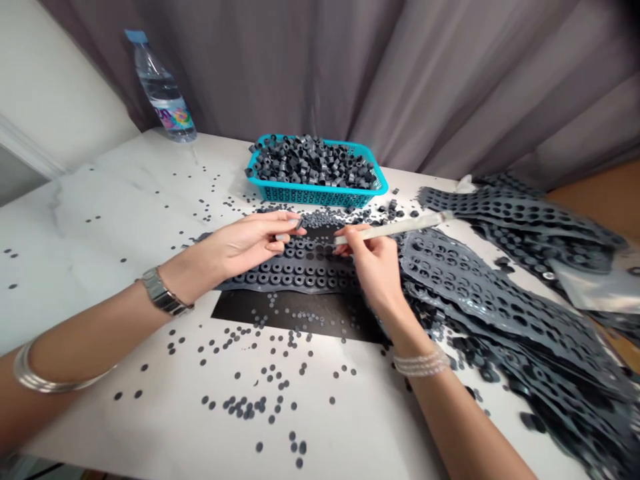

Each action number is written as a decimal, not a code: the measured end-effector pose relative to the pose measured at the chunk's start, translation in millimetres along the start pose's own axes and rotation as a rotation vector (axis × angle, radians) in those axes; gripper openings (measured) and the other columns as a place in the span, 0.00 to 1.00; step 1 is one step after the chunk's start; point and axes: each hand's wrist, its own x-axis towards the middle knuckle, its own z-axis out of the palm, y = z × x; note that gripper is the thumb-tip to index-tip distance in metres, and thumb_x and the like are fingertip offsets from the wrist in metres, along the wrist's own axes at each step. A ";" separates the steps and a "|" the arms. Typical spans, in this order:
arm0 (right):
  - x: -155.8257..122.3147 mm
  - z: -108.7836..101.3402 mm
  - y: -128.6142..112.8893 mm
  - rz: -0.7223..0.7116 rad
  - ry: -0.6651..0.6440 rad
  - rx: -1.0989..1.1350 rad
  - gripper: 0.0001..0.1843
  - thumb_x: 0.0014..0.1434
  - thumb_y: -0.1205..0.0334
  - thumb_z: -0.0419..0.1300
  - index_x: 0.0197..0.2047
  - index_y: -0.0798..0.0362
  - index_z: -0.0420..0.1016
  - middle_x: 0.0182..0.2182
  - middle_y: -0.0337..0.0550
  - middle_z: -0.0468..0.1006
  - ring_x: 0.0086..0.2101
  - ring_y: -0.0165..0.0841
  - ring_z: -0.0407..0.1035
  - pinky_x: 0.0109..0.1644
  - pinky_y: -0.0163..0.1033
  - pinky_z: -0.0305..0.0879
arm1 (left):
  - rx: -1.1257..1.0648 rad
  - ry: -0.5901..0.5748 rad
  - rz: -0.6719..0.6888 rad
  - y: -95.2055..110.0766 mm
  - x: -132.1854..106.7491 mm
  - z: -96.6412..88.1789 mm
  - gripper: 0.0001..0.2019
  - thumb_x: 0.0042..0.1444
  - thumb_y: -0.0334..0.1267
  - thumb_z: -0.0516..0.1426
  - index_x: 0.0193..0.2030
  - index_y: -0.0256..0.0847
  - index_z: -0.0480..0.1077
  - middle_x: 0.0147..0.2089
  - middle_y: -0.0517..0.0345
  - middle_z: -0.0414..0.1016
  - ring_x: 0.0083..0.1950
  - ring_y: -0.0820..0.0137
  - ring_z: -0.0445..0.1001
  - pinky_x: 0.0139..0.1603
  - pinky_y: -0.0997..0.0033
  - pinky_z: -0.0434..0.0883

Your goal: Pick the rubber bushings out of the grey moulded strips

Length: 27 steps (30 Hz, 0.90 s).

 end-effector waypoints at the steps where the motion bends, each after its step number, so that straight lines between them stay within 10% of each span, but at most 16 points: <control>1: 1.0 -2.7 -0.2 0.007 0.027 0.037 0.15 0.61 0.54 0.55 0.32 0.55 0.76 0.24 0.40 0.75 0.27 0.31 0.70 0.36 0.36 0.65 | -0.033 -0.025 -0.031 -0.3 -0.9 1.6 0.06 0.53 0.24 0.61 0.38 0.34 0.74 0.39 0.52 0.74 0.29 0.81 0.66 0.23 0.83 0.60; 10: 1.6 -4.4 4.2 0.043 0.052 0.134 0.13 0.59 0.55 0.57 0.30 0.55 0.76 0.25 0.40 0.75 0.27 0.30 0.70 0.34 0.36 0.66 | -0.198 -0.104 -0.145 -2.1 -9.9 11.1 0.03 0.57 0.26 0.58 0.37 0.30 0.74 0.39 0.46 0.75 0.31 0.78 0.71 0.27 0.82 0.67; 17: 15.2 2.1 7.0 0.059 -0.042 0.011 0.14 0.59 0.55 0.56 0.32 0.56 0.76 0.22 0.40 0.75 0.26 0.32 0.71 0.33 0.35 0.65 | -0.256 -0.070 -0.158 0.2 -8.6 12.7 0.07 0.40 0.25 0.54 0.29 0.31 0.71 0.29 0.50 0.68 0.29 0.74 0.67 0.25 0.78 0.66; 22: 20.7 11.2 11.9 0.008 -0.106 -0.189 0.14 0.60 0.56 0.53 0.32 0.54 0.77 0.22 0.40 0.77 0.26 0.33 0.71 0.33 0.35 0.63 | 0.572 0.059 0.229 -4.1 0.8 14.3 0.05 0.50 0.38 0.60 0.29 0.39 0.75 0.19 0.64 0.56 0.21 0.77 0.51 0.21 0.75 0.50; 27: 16.2 13.0 8.4 -0.062 -0.127 -0.296 0.15 0.61 0.57 0.52 0.29 0.53 0.75 0.22 0.39 0.77 0.25 0.32 0.70 0.33 0.35 0.60 | 1.383 0.084 0.591 -15.3 13.3 16.2 0.11 0.50 0.38 0.61 0.41 0.43 0.79 0.28 0.57 0.73 0.32 0.65 0.68 0.38 0.67 0.62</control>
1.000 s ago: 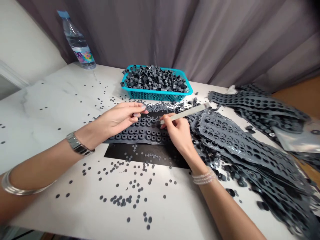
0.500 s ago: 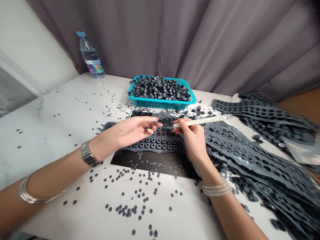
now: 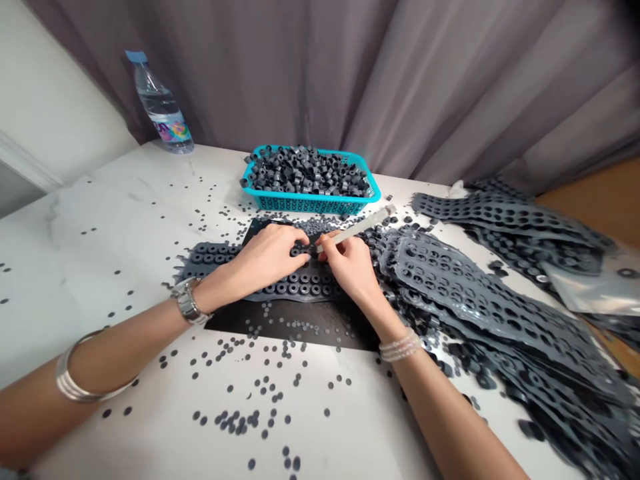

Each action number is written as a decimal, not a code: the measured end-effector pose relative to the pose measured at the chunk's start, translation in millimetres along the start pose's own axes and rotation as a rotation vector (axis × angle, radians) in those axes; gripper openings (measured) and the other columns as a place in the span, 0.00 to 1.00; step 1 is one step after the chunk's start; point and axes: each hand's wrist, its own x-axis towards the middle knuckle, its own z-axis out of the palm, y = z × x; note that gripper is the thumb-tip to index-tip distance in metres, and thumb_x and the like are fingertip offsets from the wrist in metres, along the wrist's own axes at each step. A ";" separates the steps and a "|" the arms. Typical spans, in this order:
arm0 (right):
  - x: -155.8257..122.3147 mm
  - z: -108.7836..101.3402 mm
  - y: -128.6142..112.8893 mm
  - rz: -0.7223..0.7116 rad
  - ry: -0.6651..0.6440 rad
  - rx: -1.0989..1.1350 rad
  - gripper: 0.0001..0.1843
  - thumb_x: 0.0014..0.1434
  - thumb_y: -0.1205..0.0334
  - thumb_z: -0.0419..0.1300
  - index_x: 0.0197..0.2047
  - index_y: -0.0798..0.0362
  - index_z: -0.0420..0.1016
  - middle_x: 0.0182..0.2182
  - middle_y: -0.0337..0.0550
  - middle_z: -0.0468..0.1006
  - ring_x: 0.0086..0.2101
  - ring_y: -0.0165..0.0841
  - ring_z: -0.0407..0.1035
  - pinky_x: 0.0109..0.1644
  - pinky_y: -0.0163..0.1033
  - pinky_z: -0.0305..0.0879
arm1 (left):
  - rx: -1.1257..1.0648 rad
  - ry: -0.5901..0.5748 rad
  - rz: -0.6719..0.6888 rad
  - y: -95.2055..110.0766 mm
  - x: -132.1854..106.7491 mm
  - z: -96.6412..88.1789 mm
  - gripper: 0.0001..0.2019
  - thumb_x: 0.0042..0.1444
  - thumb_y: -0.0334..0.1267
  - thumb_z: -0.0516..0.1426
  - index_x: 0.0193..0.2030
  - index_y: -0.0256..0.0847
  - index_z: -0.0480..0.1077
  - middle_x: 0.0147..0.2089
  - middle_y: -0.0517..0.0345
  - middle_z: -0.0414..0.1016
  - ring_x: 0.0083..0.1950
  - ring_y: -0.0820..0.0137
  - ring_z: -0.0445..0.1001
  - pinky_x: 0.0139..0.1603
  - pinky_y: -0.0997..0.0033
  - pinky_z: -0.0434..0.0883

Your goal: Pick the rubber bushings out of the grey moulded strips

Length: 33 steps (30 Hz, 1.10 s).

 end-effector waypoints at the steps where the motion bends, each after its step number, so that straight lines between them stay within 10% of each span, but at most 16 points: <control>1: -0.5 0.1 -0.6 -0.008 -0.003 -0.004 0.15 0.61 0.57 0.52 0.30 0.53 0.75 0.22 0.39 0.77 0.26 0.32 0.70 0.33 0.34 0.59 | 0.055 -0.027 0.017 -0.6 1.0 2.6 0.12 0.51 0.39 0.60 0.42 0.43 0.79 0.32 0.54 0.75 0.36 0.62 0.70 0.41 0.66 0.63; 11: -1.4 2.6 -1.3 -0.034 -0.008 -0.034 0.14 0.62 0.58 0.53 0.32 0.53 0.76 0.25 0.40 0.79 0.26 0.32 0.71 0.33 0.34 0.59 | -0.162 -0.010 -0.083 -2.7 2.8 9.4 0.05 0.43 0.34 0.64 0.30 0.43 0.76 0.33 0.52 0.77 0.44 0.57 0.73 0.45 0.66 0.67; 23: -1.4 8.3 -7.9 -0.123 0.000 -0.185 0.13 0.62 0.62 0.51 0.30 0.51 0.74 0.23 0.40 0.75 0.24 0.32 0.67 0.33 0.36 0.55 | -0.113 0.014 0.001 6.6 -1.4 3.5 0.06 0.51 0.31 0.59 0.25 0.41 0.75 0.22 0.61 0.66 0.26 0.71 0.61 0.32 0.69 0.57; 33: -0.6 -4.5 3.7 0.044 0.047 0.038 0.16 0.62 0.54 0.52 0.32 0.54 0.76 0.21 0.40 0.76 0.25 0.34 0.70 0.33 0.36 0.62 | -1.384 -0.110 -0.618 -8.3 -0.9 -20.9 0.03 0.51 0.25 0.62 0.29 0.33 0.74 0.35 0.54 0.72 0.33 0.78 0.68 0.25 0.81 0.62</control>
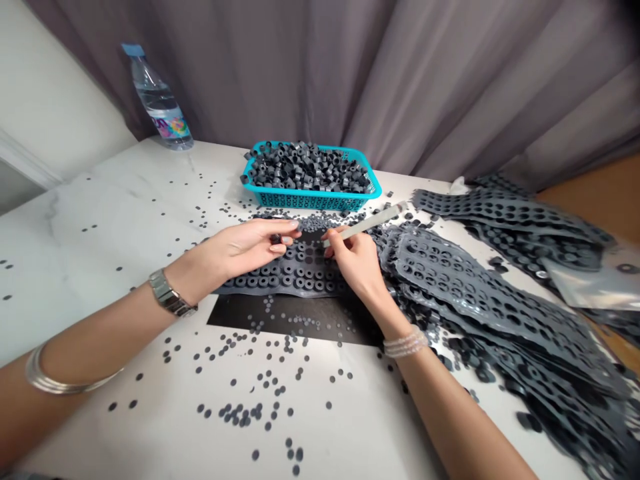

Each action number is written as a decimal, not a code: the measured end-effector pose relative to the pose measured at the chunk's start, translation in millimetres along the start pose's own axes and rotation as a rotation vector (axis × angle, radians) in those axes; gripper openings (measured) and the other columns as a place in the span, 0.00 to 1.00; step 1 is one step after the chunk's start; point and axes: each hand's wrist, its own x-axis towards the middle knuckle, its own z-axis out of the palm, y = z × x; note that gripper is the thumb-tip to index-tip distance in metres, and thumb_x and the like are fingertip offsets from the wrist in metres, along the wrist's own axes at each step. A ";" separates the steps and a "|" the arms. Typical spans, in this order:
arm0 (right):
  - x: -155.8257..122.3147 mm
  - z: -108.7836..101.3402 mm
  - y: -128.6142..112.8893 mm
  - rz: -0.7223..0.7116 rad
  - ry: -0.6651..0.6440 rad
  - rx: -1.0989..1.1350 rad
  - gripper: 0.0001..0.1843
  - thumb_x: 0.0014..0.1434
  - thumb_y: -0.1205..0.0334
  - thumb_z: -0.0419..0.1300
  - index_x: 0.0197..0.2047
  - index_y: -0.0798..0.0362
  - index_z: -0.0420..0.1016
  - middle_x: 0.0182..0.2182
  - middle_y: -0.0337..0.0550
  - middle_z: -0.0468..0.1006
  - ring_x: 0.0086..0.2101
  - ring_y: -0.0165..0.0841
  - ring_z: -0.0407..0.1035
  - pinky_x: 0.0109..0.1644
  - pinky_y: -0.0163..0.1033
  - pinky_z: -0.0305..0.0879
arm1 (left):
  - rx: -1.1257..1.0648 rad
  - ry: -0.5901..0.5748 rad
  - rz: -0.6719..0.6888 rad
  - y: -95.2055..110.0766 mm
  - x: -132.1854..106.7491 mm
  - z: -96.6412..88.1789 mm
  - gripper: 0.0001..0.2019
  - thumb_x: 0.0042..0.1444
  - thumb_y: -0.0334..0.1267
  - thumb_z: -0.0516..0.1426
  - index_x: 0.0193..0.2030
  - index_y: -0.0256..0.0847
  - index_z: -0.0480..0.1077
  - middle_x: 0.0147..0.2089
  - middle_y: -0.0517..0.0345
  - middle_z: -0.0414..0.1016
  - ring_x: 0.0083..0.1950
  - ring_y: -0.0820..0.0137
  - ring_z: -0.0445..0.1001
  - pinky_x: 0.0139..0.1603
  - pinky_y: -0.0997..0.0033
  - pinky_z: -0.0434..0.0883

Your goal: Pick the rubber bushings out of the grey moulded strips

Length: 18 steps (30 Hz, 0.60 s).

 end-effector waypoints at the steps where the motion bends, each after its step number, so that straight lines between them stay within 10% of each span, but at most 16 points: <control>1: -0.3 -2.1 2.1 0.003 0.011 0.002 0.16 0.62 0.54 0.52 0.32 0.54 0.76 0.21 0.40 0.76 0.25 0.34 0.71 0.33 0.36 0.62 | -0.052 -0.017 -0.033 -1.0 0.8 0.6 0.03 0.52 0.24 0.61 0.30 0.32 0.74 0.35 0.53 0.72 0.33 0.78 0.69 0.24 0.81 0.62; 18: -4.6 -12.9 0.4 0.007 0.110 0.061 0.15 0.61 0.54 0.52 0.30 0.52 0.74 0.21 0.41 0.76 0.25 0.34 0.71 0.35 0.38 0.65 | -0.300 -0.076 -0.129 -5.9 -8.8 14.2 0.06 0.55 0.22 0.55 0.36 0.25 0.73 0.39 0.40 0.75 0.39 0.70 0.76 0.34 0.80 0.75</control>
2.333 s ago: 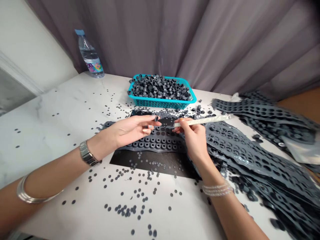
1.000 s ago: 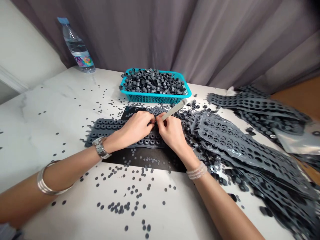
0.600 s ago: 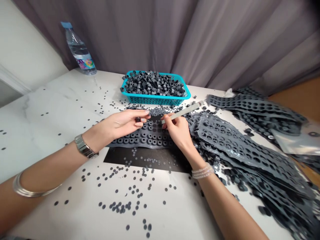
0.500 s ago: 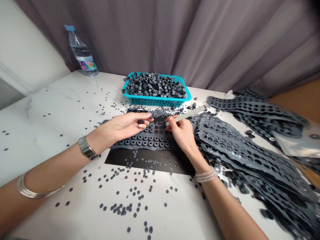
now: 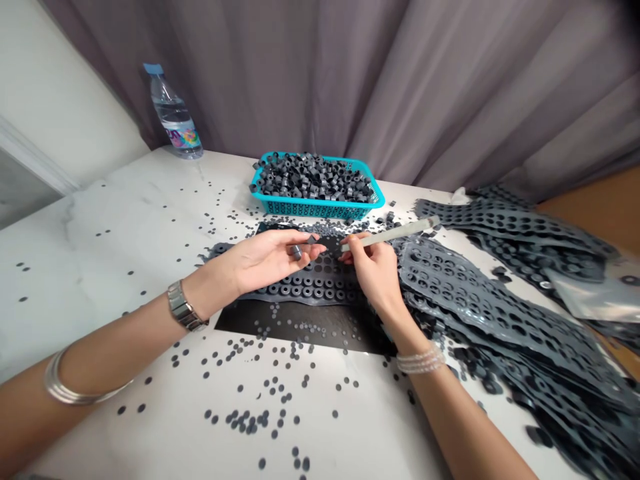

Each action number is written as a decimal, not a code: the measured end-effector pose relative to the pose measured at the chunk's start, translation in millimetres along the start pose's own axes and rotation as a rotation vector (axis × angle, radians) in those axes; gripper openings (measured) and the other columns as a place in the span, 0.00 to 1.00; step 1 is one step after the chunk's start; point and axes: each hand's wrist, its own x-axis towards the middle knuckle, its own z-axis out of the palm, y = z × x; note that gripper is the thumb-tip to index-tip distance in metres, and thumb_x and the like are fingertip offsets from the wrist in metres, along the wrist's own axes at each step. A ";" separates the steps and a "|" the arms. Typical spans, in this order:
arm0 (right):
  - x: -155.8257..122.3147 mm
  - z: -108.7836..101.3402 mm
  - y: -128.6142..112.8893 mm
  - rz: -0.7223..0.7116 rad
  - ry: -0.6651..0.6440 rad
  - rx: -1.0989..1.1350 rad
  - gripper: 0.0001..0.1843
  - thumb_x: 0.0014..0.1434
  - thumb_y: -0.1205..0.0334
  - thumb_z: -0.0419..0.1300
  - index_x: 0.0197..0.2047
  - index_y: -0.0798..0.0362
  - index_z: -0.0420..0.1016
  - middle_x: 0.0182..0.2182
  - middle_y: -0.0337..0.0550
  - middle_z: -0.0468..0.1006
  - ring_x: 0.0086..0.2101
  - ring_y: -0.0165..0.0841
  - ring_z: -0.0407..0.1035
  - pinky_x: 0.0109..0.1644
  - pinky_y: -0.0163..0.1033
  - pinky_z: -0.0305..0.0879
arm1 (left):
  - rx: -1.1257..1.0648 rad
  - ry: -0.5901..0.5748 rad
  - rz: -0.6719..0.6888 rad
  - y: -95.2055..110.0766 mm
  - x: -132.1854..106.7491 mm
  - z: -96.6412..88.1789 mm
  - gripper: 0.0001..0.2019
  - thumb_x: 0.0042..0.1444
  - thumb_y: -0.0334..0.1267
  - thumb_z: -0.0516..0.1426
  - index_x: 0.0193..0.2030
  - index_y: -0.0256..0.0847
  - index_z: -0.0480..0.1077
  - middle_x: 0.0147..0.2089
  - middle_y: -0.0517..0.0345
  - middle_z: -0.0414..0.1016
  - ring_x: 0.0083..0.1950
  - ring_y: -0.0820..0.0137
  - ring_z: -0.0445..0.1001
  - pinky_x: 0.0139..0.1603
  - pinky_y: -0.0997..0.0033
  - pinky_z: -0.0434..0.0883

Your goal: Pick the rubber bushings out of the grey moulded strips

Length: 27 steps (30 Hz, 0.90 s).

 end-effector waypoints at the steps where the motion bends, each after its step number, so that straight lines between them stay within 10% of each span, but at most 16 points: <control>1: -1.3 0.5 -2.8 -0.003 -0.003 0.022 0.15 0.61 0.54 0.52 0.30 0.53 0.74 0.22 0.41 0.76 0.25 0.34 0.71 0.35 0.38 0.65 | -0.007 0.007 -0.002 0.2 -0.3 -0.3 0.06 0.53 0.22 0.54 0.36 0.25 0.73 0.40 0.38 0.75 0.40 0.68 0.76 0.35 0.78 0.76; 16: -10.1 10.0 -3.3 0.001 -0.162 0.010 0.14 0.62 0.54 0.53 0.30 0.51 0.73 0.23 0.40 0.76 0.26 0.34 0.71 0.33 0.37 0.65 | 0.028 0.022 0.095 -6.7 3.0 1.2 0.17 0.55 0.22 0.50 0.48 0.13 0.70 0.51 0.25 0.74 0.53 0.54 0.76 0.55 0.63 0.76; 27: -11.7 11.8 -6.7 0.001 -0.154 0.023 0.15 0.62 0.54 0.53 0.30 0.52 0.74 0.24 0.40 0.77 0.26 0.34 0.71 0.33 0.37 0.65 | 0.104 -0.151 0.058 -9.4 -2.4 5.4 0.09 0.57 0.22 0.55 0.38 0.24 0.77 0.42 0.43 0.79 0.44 0.70 0.77 0.51 0.76 0.75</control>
